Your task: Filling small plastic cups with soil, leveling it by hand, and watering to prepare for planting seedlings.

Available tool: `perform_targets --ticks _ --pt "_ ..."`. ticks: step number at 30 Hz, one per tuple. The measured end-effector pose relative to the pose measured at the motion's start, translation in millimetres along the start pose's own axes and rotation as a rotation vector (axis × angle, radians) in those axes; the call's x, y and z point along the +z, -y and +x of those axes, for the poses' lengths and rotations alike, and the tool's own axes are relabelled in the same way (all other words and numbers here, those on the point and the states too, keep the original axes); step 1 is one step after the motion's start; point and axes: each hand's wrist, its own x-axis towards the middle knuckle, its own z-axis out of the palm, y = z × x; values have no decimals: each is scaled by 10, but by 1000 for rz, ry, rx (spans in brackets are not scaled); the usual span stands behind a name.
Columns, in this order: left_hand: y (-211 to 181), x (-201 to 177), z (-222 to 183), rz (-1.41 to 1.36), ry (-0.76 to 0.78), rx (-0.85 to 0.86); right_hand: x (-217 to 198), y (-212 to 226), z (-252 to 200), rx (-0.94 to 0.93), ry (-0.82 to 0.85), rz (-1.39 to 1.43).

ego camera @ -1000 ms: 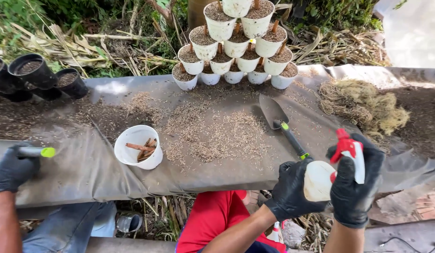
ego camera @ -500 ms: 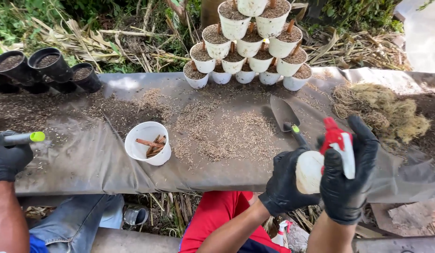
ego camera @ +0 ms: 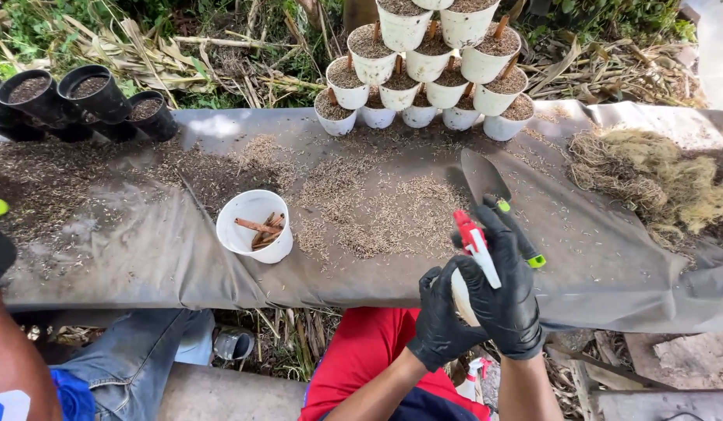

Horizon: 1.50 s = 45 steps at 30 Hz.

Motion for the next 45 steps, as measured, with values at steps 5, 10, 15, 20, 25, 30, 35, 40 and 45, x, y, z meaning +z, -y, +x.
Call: perform_targets --ticks 5,10,15,20,25,30,35,40,45 --pt "-83 200 -257 159 -81 -66 -39 -294 -123 13 275 128" --pt "-244 193 28 140 47 -131 -60 -83 21 85 140 86" --pt "-523 111 705 35 362 20 -483 -209 58 84 -401 176" --pt "-167 586 284 36 507 10 -808 -777 -172 111 -472 157" --pt "-236 407 338 42 660 -242 -693 -955 -202 175 -353 61" --pt "54 345 730 132 500 68 -482 -690 292 -179 -341 86" --pt "-489 -117 1172 36 363 -144 21 -41 440 20 -246 -34" --pt "179 186 188 104 173 -284 185 -182 189 -64 201 -100" --pt "182 167 -33 -329 107 -559 267 -375 125 -121 273 -96"
